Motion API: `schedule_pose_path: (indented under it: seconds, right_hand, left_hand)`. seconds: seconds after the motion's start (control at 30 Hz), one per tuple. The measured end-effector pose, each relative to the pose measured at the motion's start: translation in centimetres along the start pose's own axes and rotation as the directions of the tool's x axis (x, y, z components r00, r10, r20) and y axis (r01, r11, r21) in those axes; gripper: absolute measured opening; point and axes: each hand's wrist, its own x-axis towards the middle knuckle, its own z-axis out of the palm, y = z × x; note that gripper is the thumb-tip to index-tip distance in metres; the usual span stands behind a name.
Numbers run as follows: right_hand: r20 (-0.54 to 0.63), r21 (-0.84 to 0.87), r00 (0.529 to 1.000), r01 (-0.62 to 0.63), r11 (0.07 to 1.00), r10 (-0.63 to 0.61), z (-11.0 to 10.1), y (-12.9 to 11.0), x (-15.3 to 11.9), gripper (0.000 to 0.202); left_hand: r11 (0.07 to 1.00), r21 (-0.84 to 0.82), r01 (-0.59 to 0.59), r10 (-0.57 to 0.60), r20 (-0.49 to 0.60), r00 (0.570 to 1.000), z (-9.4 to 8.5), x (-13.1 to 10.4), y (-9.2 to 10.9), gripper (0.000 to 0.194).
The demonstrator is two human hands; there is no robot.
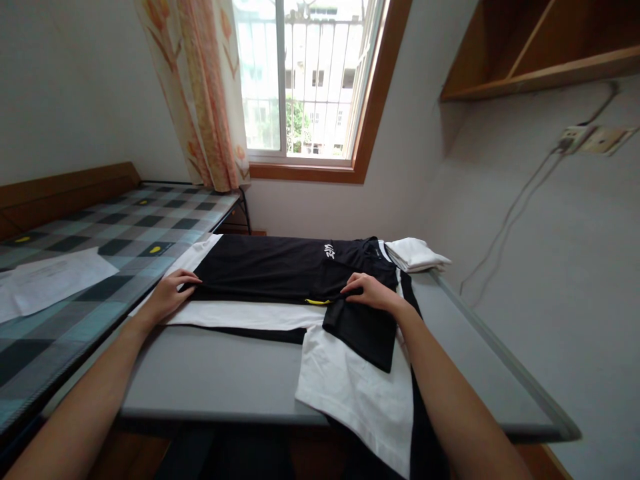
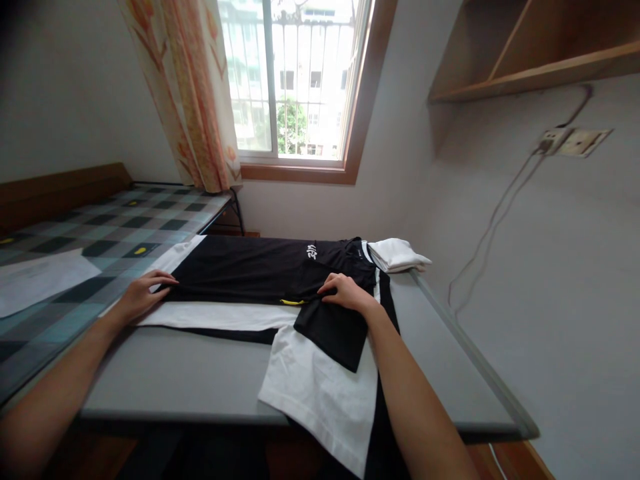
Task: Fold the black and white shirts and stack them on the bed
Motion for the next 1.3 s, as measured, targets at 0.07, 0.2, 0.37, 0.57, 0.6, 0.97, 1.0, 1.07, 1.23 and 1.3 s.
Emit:
schedule_pose_path:
  seconds: [0.07, 0.2, 0.37, 0.57, 0.6, 0.97, 1.0, 1.07, 1.23, 1.3]
  right_hand:
    - [-0.008, 0.009, 1.0, -0.005, 1.0, 0.005, 0.3, -0.1, 0.2, 0.018]
    - [-0.03, 0.09, 1.0, 0.009, 0.996, -0.006, 0.3, 0.1, 0.2, 0.018]
    - [-0.04, 0.146, 0.997, 0.078, 0.986, -0.073, 1.2, -0.3, 0.6, 0.026]
    - [-0.023, 0.126, 0.992, 0.129, 0.984, -0.127, 2.7, -1.9, 1.2, 0.02]
    - [-0.022, 0.139, 0.991, 0.135, 0.981, -0.133, 2.7, -2.1, 1.3, 0.02]
    - [-0.108, 0.207, 0.993, 0.068, 0.976, -0.046, 2.1, -2.9, 1.0, 0.022]
    - [-0.103, 0.196, 0.993, 0.068, 0.978, -0.049, 1.9, -3.0, 1.0, 0.022]
    - [-0.081, 0.184, 0.995, 0.067, 0.981, -0.052, 1.3, -3.5, 0.8, 0.022]
    - [0.046, 0.239, 0.997, 0.05, 0.97, -0.062, -0.9, -5.2, 0.4, 0.025]
    - [0.133, 0.286, 0.988, 0.037, 0.957, -0.078, -1.2, -6.2, -0.1, 0.027]
  left_hand:
    - [1.0, -0.014, -0.004, 0.004, -0.034, 0.999, 0.1, 0.0, 0.0, 0.038]
    - [0.997, -0.075, 0.015, -0.017, -0.037, 0.999, 0.3, -0.1, -0.2, 0.041]
    - [0.998, -0.059, 0.008, -0.008, -0.009, 1.0, 0.3, 0.0, -0.4, 0.038]
    - [0.999, -0.032, -0.003, 0.002, -0.036, 0.999, 0.3, 0.0, 0.0, 0.027]
    - [1.0, -0.024, -0.004, 0.003, -0.061, 0.998, 0.3, 0.0, 0.2, 0.026]
    - [0.991, -0.131, -0.003, -0.017, -0.153, 0.988, 0.1, -0.3, 1.0, 0.015]
    - [0.992, -0.125, 0.02, -0.037, -0.133, 0.99, 0.0, -0.3, 0.9, 0.016]
    - [0.996, -0.072, 0.047, -0.055, -0.112, 0.992, -0.3, -0.2, 0.8, 0.018]
    - [1.0, 0.018, 0.018, -0.016, -0.128, 0.992, -2.4, -0.5, 1.2, 0.023]
    - [0.998, -0.005, 0.066, -0.066, -0.069, 0.995, -3.6, -1.2, 1.0, 0.027]
